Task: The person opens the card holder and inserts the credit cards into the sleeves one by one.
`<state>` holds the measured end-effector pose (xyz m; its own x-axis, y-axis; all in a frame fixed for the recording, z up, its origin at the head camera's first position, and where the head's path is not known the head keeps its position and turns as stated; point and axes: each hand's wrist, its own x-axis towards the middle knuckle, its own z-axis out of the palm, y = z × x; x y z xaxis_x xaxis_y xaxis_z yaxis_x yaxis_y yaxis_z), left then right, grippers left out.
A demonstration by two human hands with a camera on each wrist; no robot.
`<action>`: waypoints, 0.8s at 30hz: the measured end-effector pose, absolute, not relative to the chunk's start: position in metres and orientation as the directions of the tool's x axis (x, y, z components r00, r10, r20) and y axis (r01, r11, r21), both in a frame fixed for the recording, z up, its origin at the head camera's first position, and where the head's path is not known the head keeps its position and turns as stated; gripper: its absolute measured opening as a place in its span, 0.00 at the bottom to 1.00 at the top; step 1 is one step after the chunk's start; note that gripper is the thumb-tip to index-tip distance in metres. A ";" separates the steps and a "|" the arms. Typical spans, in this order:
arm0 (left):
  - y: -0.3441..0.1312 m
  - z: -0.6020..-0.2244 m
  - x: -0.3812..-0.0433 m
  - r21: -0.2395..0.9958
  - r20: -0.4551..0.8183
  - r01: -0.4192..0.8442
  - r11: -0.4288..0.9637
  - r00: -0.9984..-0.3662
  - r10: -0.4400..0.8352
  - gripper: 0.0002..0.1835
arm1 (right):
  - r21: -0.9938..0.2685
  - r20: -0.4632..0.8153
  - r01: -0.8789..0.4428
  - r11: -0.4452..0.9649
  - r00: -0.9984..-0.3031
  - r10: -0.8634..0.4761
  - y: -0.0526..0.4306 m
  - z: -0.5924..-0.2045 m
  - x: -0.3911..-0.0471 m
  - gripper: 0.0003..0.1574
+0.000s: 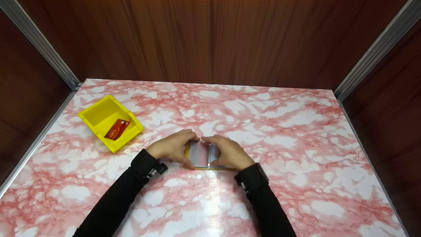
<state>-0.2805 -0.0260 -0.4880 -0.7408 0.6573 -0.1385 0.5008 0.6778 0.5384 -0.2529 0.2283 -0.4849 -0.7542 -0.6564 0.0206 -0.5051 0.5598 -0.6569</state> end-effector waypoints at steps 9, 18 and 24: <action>-0.027 -0.489 -0.279 0.539 -0.128 0.504 0.675 -0.743 0.657 0.45 | -0.567 -0.099 -0.394 0.724 -0.839 -0.535 0.249 -0.480 -0.259 0.58; -0.028 -0.489 -0.279 0.539 -0.130 0.508 0.672 -0.738 0.662 0.45 | -0.519 -0.153 -0.369 0.771 -0.847 -0.509 0.253 -0.479 -0.262 0.57; -0.036 -0.483 -0.287 0.625 -0.094 0.468 0.625 -0.750 0.655 0.45 | -0.517 -0.159 -0.367 0.773 -0.846 -0.508 0.255 -0.477 -0.262 0.56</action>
